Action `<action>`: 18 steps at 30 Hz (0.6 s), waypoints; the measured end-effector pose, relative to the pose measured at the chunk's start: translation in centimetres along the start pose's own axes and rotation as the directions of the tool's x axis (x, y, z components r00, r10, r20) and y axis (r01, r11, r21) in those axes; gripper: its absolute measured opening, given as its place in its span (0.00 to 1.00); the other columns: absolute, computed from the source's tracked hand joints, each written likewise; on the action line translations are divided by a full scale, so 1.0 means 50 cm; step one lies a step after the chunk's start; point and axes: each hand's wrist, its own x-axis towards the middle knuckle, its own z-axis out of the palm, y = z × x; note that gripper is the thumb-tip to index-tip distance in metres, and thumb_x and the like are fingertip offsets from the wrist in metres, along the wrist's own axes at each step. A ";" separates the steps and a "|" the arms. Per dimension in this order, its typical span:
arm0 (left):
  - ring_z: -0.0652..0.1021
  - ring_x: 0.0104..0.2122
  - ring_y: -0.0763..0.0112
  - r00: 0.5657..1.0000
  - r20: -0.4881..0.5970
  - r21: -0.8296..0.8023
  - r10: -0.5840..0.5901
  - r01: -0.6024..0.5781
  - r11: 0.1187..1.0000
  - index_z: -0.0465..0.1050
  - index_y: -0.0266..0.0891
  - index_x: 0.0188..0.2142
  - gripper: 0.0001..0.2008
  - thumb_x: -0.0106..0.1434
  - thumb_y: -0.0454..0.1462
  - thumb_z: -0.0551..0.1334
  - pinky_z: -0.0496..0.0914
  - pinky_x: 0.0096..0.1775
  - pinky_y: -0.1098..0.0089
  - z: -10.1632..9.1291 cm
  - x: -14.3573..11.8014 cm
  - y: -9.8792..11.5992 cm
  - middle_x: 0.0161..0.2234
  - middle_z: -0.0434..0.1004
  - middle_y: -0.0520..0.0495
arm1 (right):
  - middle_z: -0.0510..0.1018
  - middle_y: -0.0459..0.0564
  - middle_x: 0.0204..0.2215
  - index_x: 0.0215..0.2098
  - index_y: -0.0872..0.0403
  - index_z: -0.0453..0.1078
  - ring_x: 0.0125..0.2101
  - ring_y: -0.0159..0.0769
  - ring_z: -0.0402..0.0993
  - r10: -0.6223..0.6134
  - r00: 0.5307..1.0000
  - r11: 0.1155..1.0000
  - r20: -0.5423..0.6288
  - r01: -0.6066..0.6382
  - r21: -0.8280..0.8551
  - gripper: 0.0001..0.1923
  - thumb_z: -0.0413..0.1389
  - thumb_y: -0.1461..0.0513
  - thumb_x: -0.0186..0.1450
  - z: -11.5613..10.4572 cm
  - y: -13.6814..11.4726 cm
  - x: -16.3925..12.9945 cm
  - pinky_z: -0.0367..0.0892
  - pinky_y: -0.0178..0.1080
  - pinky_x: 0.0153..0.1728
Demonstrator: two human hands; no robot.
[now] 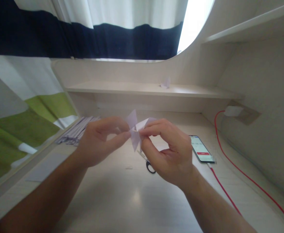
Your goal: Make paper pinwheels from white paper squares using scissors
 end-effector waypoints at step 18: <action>0.79 0.32 0.75 0.996 0.000 0.034 0.085 -0.085 0.996 0.81 0.42 0.35 0.05 0.64 0.30 0.69 0.73 0.38 0.72 -0.006 -0.003 -0.003 0.32 0.82 0.54 | 0.84 0.49 0.37 0.41 0.47 0.81 0.36 0.41 0.80 -0.008 1.000 1.000 0.022 0.008 0.011 0.17 0.64 0.73 0.61 -0.001 -0.004 0.000 0.76 0.46 0.38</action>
